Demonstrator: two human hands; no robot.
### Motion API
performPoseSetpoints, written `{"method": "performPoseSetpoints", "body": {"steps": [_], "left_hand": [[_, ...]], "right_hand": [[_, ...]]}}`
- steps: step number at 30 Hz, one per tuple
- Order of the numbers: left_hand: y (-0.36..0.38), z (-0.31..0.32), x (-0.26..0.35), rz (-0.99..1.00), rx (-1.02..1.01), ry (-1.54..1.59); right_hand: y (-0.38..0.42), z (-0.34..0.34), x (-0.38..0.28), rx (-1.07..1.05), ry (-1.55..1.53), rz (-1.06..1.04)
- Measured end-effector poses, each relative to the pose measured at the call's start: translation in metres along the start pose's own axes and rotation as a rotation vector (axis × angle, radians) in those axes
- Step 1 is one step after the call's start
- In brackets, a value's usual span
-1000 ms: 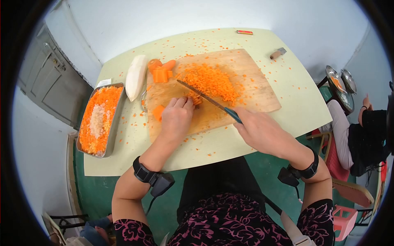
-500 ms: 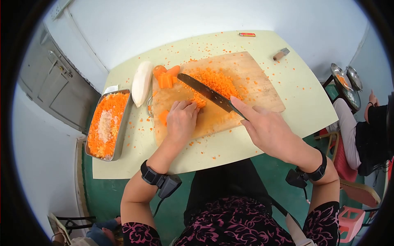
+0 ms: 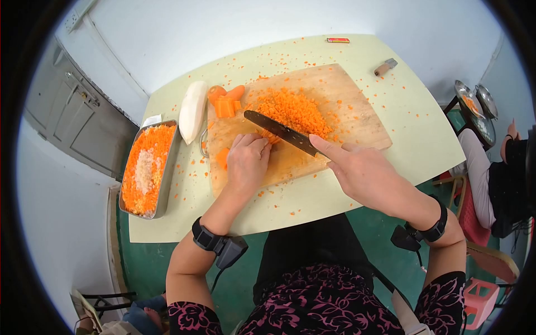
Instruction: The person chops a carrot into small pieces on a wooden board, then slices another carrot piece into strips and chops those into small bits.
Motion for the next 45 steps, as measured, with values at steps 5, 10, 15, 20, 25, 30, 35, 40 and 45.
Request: {"method": "performPoseSetpoints", "body": {"steps": [5,10,15,20,25,30,35,40,45], "left_hand": [[0.000,0.000,0.000,-0.016,-0.005,0.000],[-0.001,-0.002,0.000,-0.041,0.025,-0.006],[-0.001,0.001,-0.005,-0.049,0.002,0.028],[-0.001,0.002,-0.005,-0.073,-0.049,0.042],[-0.001,0.003,-0.005,-0.065,-0.038,0.030],[-0.002,0.001,-0.003,-0.033,-0.027,0.003],[-0.002,0.002,-0.002,-0.030,-0.017,-0.001],[-0.001,0.002,-0.002,-0.014,-0.001,0.005],[-0.002,0.000,0.000,-0.015,-0.002,-0.004]], "right_hand": [[-0.001,-0.009,-0.005,0.071,-0.041,-0.021],[0.001,0.003,0.005,-0.011,0.011,0.045],[-0.002,0.000,0.005,-0.079,-0.010,0.118],[-0.001,-0.009,0.003,0.063,-0.062,-0.006],[-0.001,-0.017,-0.001,0.130,-0.073,-0.009],[-0.003,0.000,0.010,0.010,0.006,0.074],[-0.001,-0.004,0.005,0.051,-0.007,0.017],[0.000,-0.009,-0.001,0.073,0.002,0.002],[0.000,0.003,0.005,0.035,0.005,0.012]]}}
Point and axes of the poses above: each hand's wrist, its own y-axis away from the middle knuckle, its own z-axis out of the palm, x = y × z, the point moved 6 cm from there along -y, towards the middle knuckle, and after that the axes turned 13 degrees about -y, right-handed, at the moved point
